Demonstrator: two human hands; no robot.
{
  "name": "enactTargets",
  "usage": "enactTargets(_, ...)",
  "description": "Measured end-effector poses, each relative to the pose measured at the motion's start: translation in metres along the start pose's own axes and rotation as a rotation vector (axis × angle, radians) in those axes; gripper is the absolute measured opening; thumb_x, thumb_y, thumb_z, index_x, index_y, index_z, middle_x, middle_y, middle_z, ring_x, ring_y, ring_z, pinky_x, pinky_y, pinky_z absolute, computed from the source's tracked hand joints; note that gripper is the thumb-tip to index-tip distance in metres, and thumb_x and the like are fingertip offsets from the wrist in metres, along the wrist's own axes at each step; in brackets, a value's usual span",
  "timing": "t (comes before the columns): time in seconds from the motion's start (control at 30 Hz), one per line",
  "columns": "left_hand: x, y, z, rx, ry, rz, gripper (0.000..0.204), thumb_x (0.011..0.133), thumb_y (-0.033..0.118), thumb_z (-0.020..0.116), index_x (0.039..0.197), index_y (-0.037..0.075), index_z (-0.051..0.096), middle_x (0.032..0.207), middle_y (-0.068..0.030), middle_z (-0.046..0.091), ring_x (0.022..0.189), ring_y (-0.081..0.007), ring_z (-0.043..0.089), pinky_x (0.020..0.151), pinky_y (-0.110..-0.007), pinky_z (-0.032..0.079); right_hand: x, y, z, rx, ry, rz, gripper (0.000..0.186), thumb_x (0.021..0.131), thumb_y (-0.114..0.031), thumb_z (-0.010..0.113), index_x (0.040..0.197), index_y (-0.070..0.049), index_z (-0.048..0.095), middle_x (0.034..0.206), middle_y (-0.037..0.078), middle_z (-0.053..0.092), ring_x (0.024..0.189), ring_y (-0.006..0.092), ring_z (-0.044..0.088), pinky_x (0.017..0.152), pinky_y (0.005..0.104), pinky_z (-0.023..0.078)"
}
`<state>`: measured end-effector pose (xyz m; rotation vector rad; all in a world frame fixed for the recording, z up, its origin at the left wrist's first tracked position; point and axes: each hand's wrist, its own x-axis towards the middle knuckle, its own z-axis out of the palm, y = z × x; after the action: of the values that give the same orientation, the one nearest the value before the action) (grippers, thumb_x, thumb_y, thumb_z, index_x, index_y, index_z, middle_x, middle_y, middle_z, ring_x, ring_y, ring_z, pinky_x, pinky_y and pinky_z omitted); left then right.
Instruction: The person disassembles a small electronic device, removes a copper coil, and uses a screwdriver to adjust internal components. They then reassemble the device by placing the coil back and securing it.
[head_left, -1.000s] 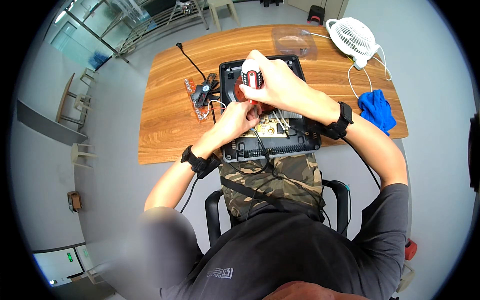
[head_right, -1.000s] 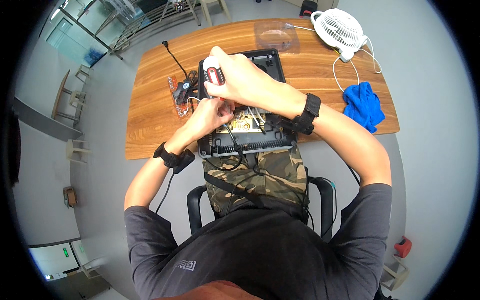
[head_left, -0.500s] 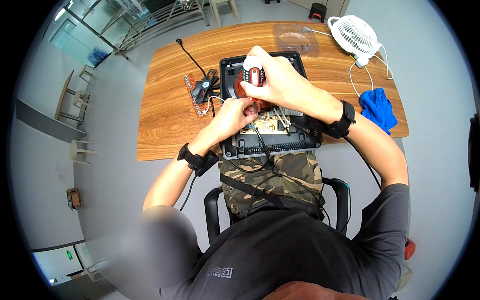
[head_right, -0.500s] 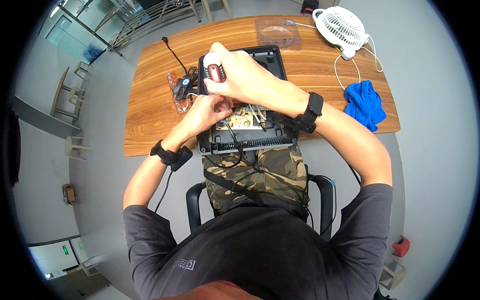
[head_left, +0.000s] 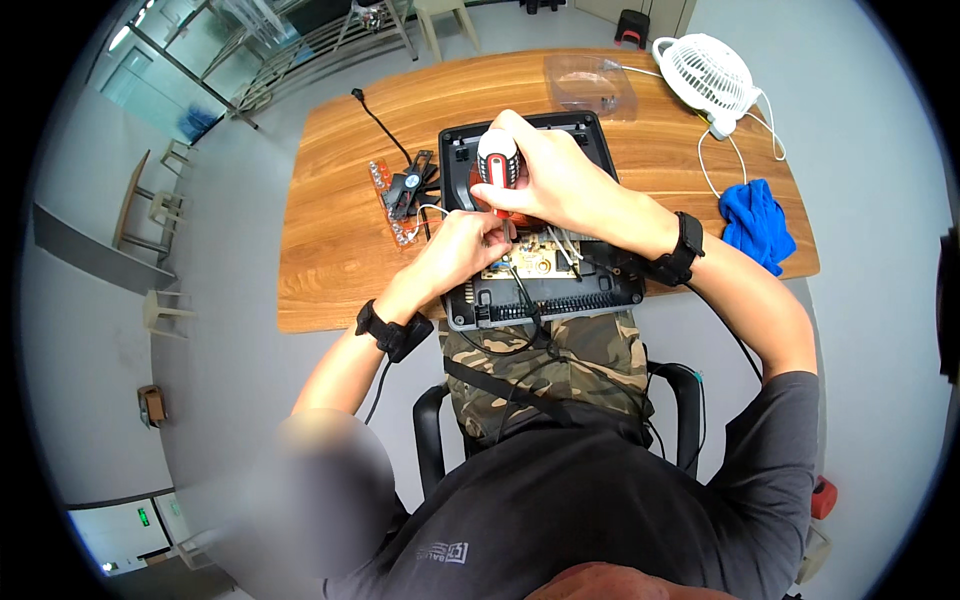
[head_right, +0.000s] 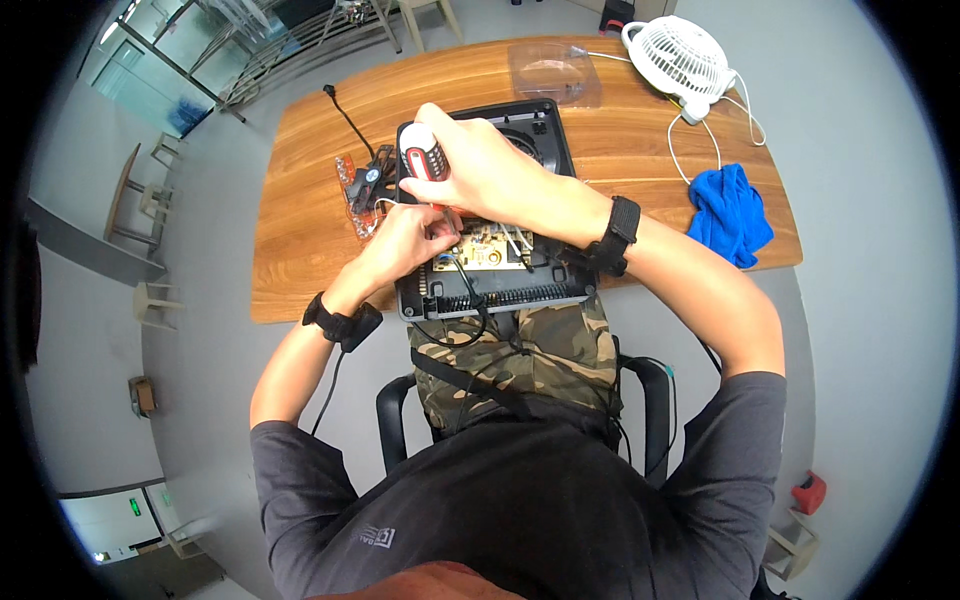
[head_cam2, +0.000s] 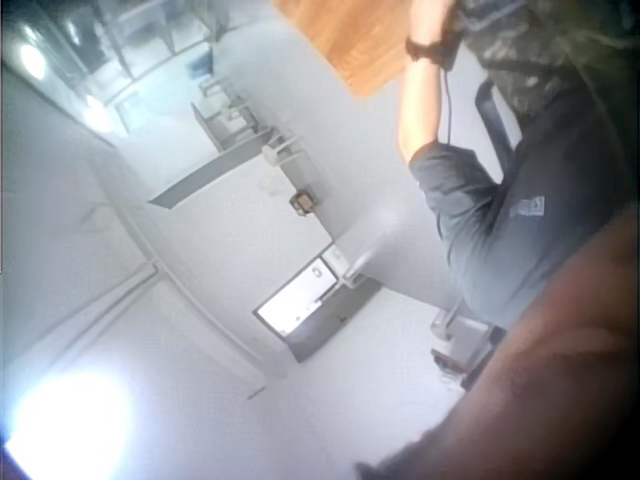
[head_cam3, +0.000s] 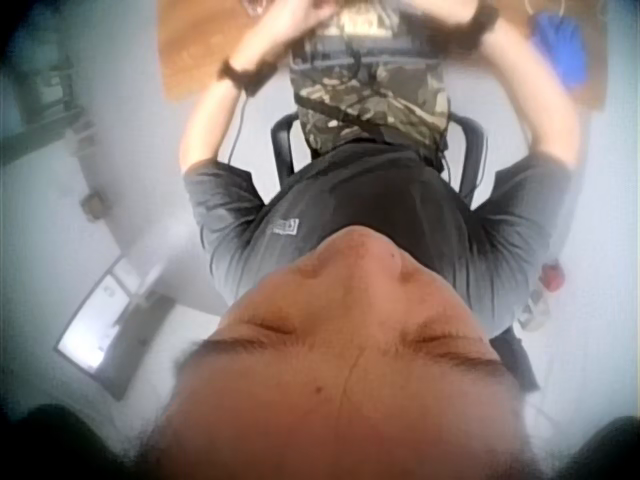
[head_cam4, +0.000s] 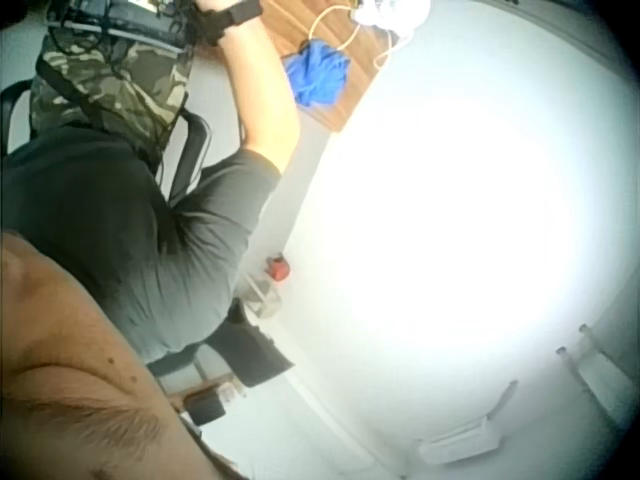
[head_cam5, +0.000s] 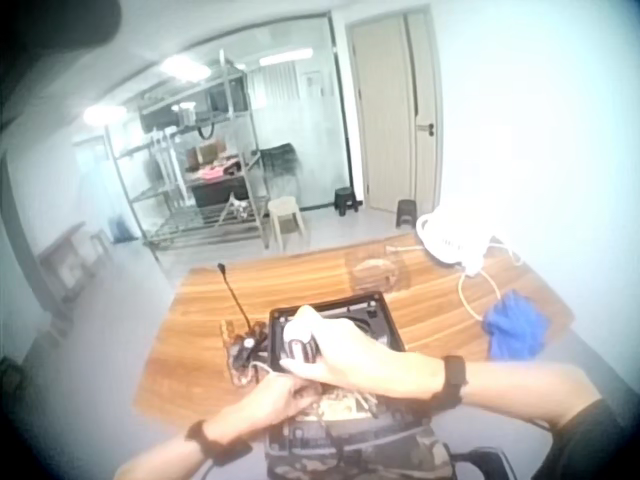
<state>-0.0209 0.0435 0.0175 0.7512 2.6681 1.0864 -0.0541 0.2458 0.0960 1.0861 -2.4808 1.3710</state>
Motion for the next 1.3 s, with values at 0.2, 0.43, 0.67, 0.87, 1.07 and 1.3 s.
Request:
enactTargets(0.2, -0.002, -0.002, -0.005, -0.079, 0.02, -0.06, 0.016, 0.089, 0.008, 0.078, 0.097, -0.005, 0.075, 0.078, -0.0113, 0.074, 0.072, -0.0148, 0.07, 0.071, -0.032, 0.058, 0.001, -0.01, -0.008, 0.005, -0.043, -0.029, 0.049, 0.089, -0.026, 0.082, 0.11, 0.002, 0.048, 0.09, 0.028, 0.071, 0.083, 0.0444, 0.072, 0.068, 0.0449, 0.057)
enactTargets(0.43, -0.002, -0.011, 0.0, 0.04, 0.053, 0.0, 0.016, 0.09, 0.007, 0.077, 0.096, -0.007, 0.072, 0.081, -0.0148, 0.075, 0.074, -0.0173, 0.073, 0.072, -0.033, 0.059, 0.003, -0.007, -0.005, -0.004, -0.075, 0.005, 0.049, 0.09, -0.024, 0.082, 0.113, 0.002, 0.048, 0.091, 0.028, 0.071, 0.083, 0.0435, 0.073, 0.068, 0.0443, 0.057)
enactTargets(0.67, -0.003, -0.015, -0.001, -0.08, 0.135, -0.019, 0.019, 0.086, 0.007, 0.077, 0.097, -0.007, 0.071, 0.081, -0.0211, 0.073, 0.077, -0.0334, 0.076, 0.071, -0.04, 0.059, 0.003, -0.006, -0.007, 0.006, -0.071, -0.01, 0.05, 0.09, -0.023, 0.082, 0.119, 0.002, 0.049, 0.093, 0.027, 0.072, 0.084, 0.043, 0.073, 0.07, 0.0435, 0.058)
enactTargets(0.87, 0.0, -0.014, -0.012, 0.107, 0.102, 0.034, 0.018, 0.086, 0.009, 0.077, 0.093, -0.006, 0.07, 0.082, -0.0207, 0.073, 0.077, -0.0349, 0.075, 0.072, -0.042, 0.059, 0.007, -0.008, -0.004, -0.003, -0.091, 0.005, 0.05, 0.09, -0.024, 0.082, 0.119, 0.002, 0.05, 0.096, 0.028, 0.071, 0.087, 0.0434, 0.073, 0.072, 0.0449, 0.058)
enactTargets(1.07, 0.002, -0.024, -0.021, 0.072, 0.047, 0.027, 0.02, 0.085, 0.009, 0.078, 0.093, -0.007, 0.069, 0.081, -0.0209, 0.073, 0.078, -0.0359, 0.074, 0.073, -0.042, 0.059, 0.018, -0.007, 0.003, -0.015, -0.111, 0.0, 0.05, 0.089, -0.025, 0.082, 0.118, 0.002, 0.05, 0.095, 0.029, 0.071, 0.088, 0.0442, 0.073, 0.073, 0.0459, 0.058)
enactTargets(1.3, -0.003, -0.029, -0.026, 0.065, 0.081, 0.058, 0.02, 0.085, 0.008, 0.076, 0.096, -0.007, 0.07, 0.081, -0.0204, 0.073, 0.078, -0.0355, 0.074, 0.074, -0.042, 0.059, 0.026, 0.001, 0.013, -0.025, -0.114, -0.048, 0.05, 0.09, -0.029, 0.081, 0.115, 0.002, 0.052, 0.092, 0.028, 0.071, 0.085, 0.0446, 0.072, 0.072, 0.0459, 0.057)
